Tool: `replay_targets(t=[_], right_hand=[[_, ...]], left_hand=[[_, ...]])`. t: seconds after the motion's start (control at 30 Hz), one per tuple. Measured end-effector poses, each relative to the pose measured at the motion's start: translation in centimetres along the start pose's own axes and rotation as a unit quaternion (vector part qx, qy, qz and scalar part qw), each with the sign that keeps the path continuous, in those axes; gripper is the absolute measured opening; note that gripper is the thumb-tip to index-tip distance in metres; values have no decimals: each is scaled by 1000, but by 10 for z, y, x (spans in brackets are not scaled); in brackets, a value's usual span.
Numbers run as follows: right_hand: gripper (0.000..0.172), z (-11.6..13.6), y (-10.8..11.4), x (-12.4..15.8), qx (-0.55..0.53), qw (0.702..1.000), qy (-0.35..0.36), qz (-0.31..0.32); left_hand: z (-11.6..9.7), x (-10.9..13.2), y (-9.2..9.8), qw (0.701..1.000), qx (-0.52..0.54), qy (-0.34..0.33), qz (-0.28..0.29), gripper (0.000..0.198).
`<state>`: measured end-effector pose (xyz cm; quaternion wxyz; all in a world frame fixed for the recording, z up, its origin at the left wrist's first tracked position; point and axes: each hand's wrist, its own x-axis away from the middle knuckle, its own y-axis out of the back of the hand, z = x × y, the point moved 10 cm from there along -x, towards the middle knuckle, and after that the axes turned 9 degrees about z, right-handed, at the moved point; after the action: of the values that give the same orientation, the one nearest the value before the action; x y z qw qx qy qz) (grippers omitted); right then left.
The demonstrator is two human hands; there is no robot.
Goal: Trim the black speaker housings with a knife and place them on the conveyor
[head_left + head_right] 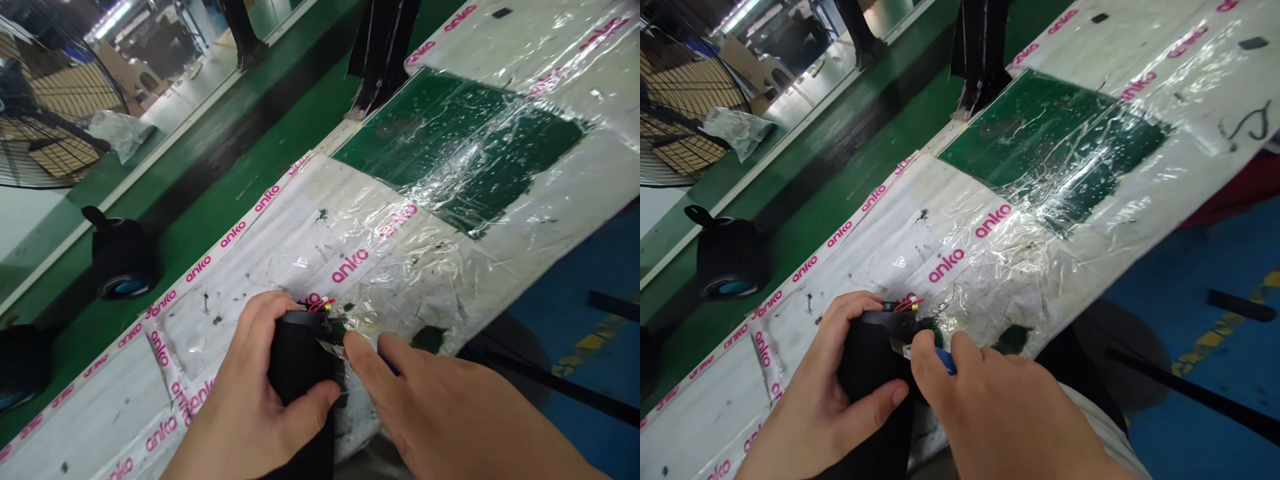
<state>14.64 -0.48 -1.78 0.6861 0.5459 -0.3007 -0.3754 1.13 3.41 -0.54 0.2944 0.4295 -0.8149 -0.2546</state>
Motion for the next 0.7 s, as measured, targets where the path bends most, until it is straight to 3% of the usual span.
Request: replay_targets(t=[0.3,0.43,0.5,0.57,0.7], right_hand=[[65,-12,-17,-5,-42,999,34,4],[69,-16,-26,-10,-24,999,28,31],[62,-15,-28,-12,-40,997,46,52],[49,-16,-20,-10,-59,995,69,47],[26,-39,19,9,-82,993,40,-74]], left_hand=[[10,0,-9,997,39,35,56,58],[6,-1,-5,998,48,16,39,47],[4,-2,-4,998,48,10,30,44],[3,-1,-3,999,45,7,24,43],[12,0,-2,997,63,20,28,42]])
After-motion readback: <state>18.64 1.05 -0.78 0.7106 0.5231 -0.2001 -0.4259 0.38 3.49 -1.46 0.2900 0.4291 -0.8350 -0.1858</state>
